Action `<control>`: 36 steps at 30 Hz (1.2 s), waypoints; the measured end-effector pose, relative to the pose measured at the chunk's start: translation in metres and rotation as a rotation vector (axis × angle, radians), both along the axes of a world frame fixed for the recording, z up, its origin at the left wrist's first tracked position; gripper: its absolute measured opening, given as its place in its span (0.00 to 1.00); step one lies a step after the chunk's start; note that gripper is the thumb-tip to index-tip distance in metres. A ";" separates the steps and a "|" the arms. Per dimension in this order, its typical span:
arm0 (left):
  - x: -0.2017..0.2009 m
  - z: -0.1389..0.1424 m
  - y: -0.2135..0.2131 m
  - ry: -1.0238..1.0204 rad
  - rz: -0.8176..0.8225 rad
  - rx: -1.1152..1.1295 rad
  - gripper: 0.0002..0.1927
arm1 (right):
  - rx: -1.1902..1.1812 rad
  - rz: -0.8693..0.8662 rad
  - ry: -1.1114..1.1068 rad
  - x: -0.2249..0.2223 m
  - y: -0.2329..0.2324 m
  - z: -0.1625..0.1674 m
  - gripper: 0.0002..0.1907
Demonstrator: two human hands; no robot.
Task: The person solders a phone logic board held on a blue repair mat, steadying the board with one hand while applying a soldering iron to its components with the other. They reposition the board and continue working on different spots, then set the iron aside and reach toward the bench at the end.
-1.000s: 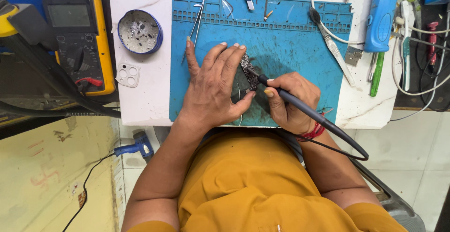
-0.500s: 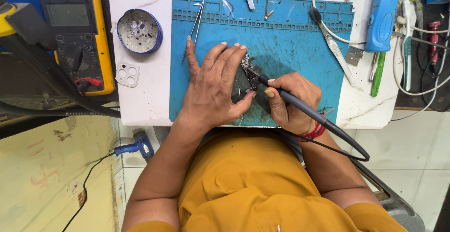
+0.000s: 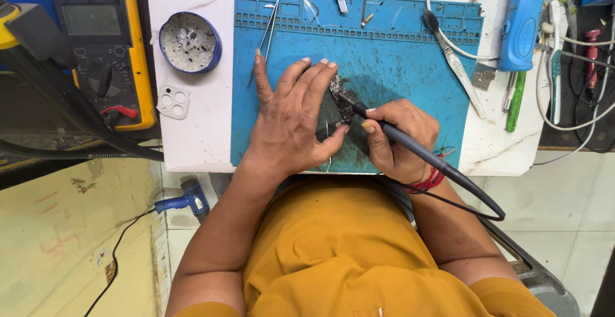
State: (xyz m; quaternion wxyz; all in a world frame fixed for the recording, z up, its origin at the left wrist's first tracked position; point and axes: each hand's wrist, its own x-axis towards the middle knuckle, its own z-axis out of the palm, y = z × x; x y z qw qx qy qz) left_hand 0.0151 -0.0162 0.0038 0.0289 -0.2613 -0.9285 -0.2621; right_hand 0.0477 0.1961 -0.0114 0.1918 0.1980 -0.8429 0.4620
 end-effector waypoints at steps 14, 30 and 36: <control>0.000 0.000 0.001 -0.004 -0.001 0.003 0.48 | -0.001 0.000 -0.008 0.001 0.001 0.001 0.08; 0.001 0.000 0.001 0.001 -0.001 -0.001 0.47 | -0.016 0.010 -0.013 0.001 0.002 0.000 0.07; 0.000 0.001 0.001 -0.004 0.001 0.002 0.47 | -0.022 0.002 -0.021 0.001 0.002 0.001 0.07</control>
